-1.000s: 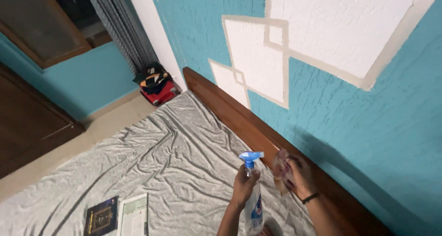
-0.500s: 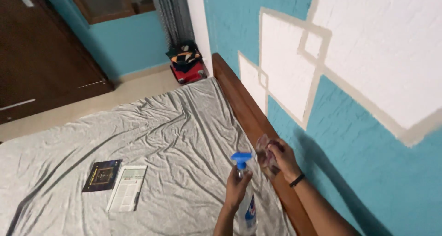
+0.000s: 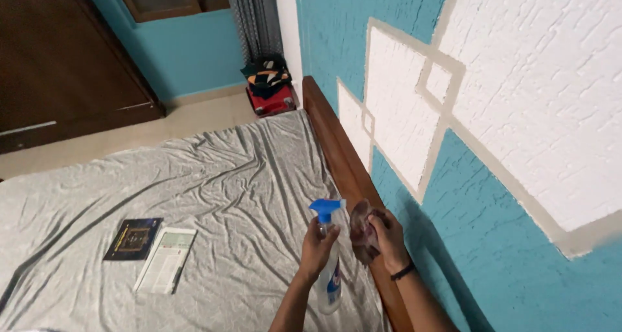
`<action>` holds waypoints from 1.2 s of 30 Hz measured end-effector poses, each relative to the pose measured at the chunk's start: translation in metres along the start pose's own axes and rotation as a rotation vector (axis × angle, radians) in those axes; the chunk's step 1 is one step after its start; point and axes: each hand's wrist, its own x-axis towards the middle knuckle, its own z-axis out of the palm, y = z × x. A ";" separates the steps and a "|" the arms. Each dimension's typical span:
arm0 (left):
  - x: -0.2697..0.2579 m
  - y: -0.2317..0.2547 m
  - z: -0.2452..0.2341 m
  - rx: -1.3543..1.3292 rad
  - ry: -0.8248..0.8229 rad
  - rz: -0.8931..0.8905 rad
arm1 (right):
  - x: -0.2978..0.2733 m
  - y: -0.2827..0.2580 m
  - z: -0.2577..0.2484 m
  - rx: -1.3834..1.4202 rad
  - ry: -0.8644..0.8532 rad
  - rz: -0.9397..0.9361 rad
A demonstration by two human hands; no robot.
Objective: The person sprays a cleaning solution onto a cloth and wipes the wooden headboard of a bed, then moves to wipe a wooden chair. The person uses circular motions and repositions the cloth while cleaning the surfaces.
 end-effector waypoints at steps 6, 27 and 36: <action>0.042 -0.032 -0.050 -0.121 -0.104 -0.054 | -0.016 0.043 0.034 0.001 0.125 0.047; 0.201 -0.031 -0.166 -0.090 -0.626 -0.012 | -0.033 0.119 0.146 -0.066 0.696 -0.175; 0.184 -0.016 -0.141 -0.103 -0.606 -0.019 | -0.008 0.109 0.116 -0.061 0.686 -0.024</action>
